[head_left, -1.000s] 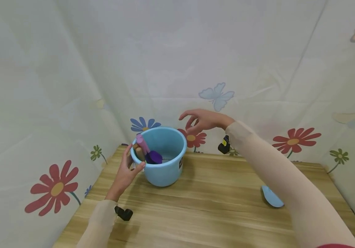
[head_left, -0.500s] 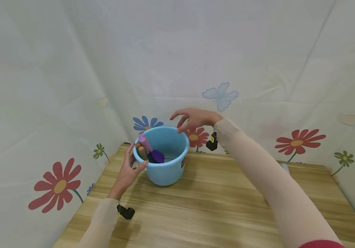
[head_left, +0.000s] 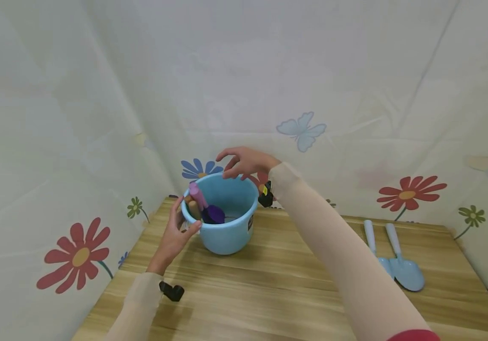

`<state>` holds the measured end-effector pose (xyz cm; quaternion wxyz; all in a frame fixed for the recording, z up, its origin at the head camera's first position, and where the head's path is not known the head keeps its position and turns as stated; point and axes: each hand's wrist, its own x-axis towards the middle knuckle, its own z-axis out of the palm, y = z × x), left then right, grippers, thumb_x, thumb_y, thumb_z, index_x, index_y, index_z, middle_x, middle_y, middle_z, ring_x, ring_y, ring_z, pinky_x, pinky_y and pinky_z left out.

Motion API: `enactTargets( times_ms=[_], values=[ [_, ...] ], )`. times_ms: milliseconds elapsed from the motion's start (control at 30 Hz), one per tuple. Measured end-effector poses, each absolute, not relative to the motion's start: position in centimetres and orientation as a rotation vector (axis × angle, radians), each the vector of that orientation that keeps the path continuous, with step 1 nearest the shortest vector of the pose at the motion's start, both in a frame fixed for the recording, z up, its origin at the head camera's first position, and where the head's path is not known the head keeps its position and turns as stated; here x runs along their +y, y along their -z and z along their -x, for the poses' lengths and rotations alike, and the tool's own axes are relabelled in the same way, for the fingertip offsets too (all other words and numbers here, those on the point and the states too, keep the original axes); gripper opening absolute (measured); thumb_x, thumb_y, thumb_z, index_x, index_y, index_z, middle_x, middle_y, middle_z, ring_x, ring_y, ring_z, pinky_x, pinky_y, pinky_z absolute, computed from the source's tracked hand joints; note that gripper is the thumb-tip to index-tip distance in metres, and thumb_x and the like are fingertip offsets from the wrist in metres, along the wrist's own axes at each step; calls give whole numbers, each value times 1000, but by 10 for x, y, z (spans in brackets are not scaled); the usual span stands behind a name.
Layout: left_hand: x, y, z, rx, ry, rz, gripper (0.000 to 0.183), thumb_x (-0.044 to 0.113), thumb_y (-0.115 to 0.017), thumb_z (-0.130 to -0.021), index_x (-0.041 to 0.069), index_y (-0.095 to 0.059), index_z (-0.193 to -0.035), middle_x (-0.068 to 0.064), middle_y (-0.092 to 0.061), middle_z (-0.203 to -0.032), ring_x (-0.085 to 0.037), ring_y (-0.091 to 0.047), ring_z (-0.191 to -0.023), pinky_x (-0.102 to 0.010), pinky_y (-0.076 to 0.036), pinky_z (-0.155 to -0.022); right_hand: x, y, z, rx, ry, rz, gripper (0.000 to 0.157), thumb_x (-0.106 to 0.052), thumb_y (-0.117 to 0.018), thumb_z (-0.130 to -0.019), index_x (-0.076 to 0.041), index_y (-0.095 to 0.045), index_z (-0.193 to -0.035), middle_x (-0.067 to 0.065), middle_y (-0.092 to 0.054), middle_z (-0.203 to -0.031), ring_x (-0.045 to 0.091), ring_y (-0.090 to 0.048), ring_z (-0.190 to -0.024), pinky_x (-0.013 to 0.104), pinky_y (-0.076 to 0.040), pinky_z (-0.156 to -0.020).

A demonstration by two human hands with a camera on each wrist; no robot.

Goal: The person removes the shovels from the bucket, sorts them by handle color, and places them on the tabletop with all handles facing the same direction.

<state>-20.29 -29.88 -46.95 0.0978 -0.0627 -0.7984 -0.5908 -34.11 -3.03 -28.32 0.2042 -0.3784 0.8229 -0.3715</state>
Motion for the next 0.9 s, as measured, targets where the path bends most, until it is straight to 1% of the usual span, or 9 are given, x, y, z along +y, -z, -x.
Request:
enactTargets(
  times_ms=[167, 267, 400, 533, 800, 900],
  values=[
    [-298, 468, 203, -2369, 1753, 187, 90, 33, -70, -98, 43, -7, -163, -16, -20, -168, -35, -20, -155, -73, -27, -111, -41, 287, 342, 2282, 1084, 1035, 57, -21, -74, -96, -21, -51, -148, 16, -62, -136, 40, -63, -120, 55, -54, -96],
    [-298, 468, 202, -2365, 1748, 179, 90, 33, -70, -98, 45, -8, -162, -16, -20, -168, -35, -20, -155, -73, -27, -110, -50, 293, 344, 2280, 1101, 1016, 58, -21, -75, -96, -22, -50, -148, 16, -63, -135, 39, -64, -118, 54, -53, -97],
    [-299, 469, 201, -2361, 1742, 180, 91, 33, -70, -98, 42, -7, -163, -17, -19, -168, -37, -19, -154, -74, -27, -110, -63, 302, 345, 2294, 1096, 1024, 61, -21, -76, -95, -20, -49, -149, 18, -61, -139, 34, -64, -117, 52, -54, -96],
    [-300, 470, 200, -2363, 1743, 178, 91, 34, -70, -98, 41, -7, -164, -16, -20, -168, -37, -20, -154, -73, -28, -110, -72, 307, 344, 2338, 1062, 1121, 61, -19, -76, -95, -17, -49, -150, 21, -57, -143, 31, -63, -118, 51, -56, -92],
    [-299, 467, 199, -2359, 1755, 176, 90, 34, -69, -98, 43, -8, -163, -17, -20, -168, -37, -20, -154, -75, -26, -110, -87, 310, 343, 2363, 1020, 1192, 56, -16, -76, -95, -19, -53, -146, 18, -56, -145, 30, -63, -118, 44, -59, -88],
    [-298, 467, 198, -2357, 1763, 180, 90, 33, -69, -98, 43, -7, -163, -16, -21, -168, -37, -21, -154, -74, -26, -110, -92, 311, 342, 2345, 999, 1198, 56, -15, -76, -95, -19, -53, -146, 15, -55, -147, 29, -62, -119, 43, -58, -88]
  ],
)
